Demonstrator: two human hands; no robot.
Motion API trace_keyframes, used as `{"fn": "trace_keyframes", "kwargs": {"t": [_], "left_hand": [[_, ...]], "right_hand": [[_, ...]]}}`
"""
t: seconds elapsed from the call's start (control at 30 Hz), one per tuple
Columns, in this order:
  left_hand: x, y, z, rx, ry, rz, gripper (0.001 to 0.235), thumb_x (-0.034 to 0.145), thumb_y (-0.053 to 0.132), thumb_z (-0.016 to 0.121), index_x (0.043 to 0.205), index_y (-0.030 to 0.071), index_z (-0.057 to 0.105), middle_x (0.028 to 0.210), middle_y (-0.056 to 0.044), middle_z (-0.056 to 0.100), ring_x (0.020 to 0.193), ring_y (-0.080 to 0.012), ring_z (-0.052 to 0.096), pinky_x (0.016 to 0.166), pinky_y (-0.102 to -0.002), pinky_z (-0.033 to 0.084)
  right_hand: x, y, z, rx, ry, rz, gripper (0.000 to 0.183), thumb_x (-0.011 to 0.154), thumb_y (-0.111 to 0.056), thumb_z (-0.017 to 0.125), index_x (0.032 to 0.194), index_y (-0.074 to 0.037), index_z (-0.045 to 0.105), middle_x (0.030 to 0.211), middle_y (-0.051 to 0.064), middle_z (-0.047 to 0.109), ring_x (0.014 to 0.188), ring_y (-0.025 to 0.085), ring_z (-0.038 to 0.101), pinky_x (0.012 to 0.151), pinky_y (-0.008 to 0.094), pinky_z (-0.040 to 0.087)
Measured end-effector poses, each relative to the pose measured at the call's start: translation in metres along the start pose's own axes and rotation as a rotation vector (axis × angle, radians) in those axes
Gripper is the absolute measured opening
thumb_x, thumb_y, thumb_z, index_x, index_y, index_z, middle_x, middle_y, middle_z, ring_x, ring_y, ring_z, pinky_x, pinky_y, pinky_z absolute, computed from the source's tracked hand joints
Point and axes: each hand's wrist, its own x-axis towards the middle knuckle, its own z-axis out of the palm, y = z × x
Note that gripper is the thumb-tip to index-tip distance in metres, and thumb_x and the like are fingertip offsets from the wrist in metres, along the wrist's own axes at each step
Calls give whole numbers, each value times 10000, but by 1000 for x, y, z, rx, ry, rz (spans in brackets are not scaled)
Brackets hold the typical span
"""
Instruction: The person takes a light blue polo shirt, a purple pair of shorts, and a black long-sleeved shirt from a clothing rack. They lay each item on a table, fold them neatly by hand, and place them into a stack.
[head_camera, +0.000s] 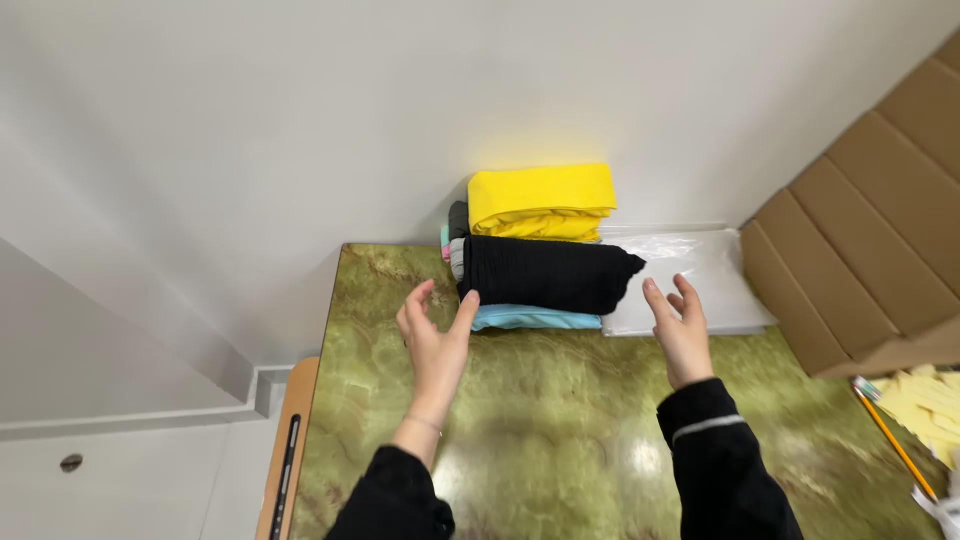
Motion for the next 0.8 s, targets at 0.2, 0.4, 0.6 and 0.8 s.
{"fn": "trace_keyframes", "kwargs": {"t": [0.2,0.4,0.6,0.8], "left_hand": [[-66,11,-24,-159,-142,-130,607,892,345,811,1409,131,574,1534,-185,355,1525,-325,337,1235,-489,307],[-118,18,2,-183,-293,-194,449,846,329,739,1286,238,732,1376,51,624,1359,-171,577,1114,-328,426],[-182,22,29,-207,-529,-242,445,878,228,733,1317,158,748,1132,3,680,1037,-97,588,1016,-264,467],[-243,-5,75,-126,-651,-258,461,869,245,752,1323,162,771,956,14,674,939,-101,549,950,-283,444]], "right_hand": [[-97,9,-57,315,-107,19,387,1028,-118,628,1373,55,643,1201,297,699,1169,379,671,1021,568,516],[-164,31,-110,449,-87,113,320,999,-107,617,1265,56,687,1112,301,768,957,344,726,828,421,574],[-231,68,-191,565,99,83,329,1019,-115,586,1282,61,676,1096,308,750,852,309,668,754,420,526],[-293,133,-272,706,257,122,321,1025,-121,581,1273,62,670,1073,306,719,864,348,649,756,439,511]]}}
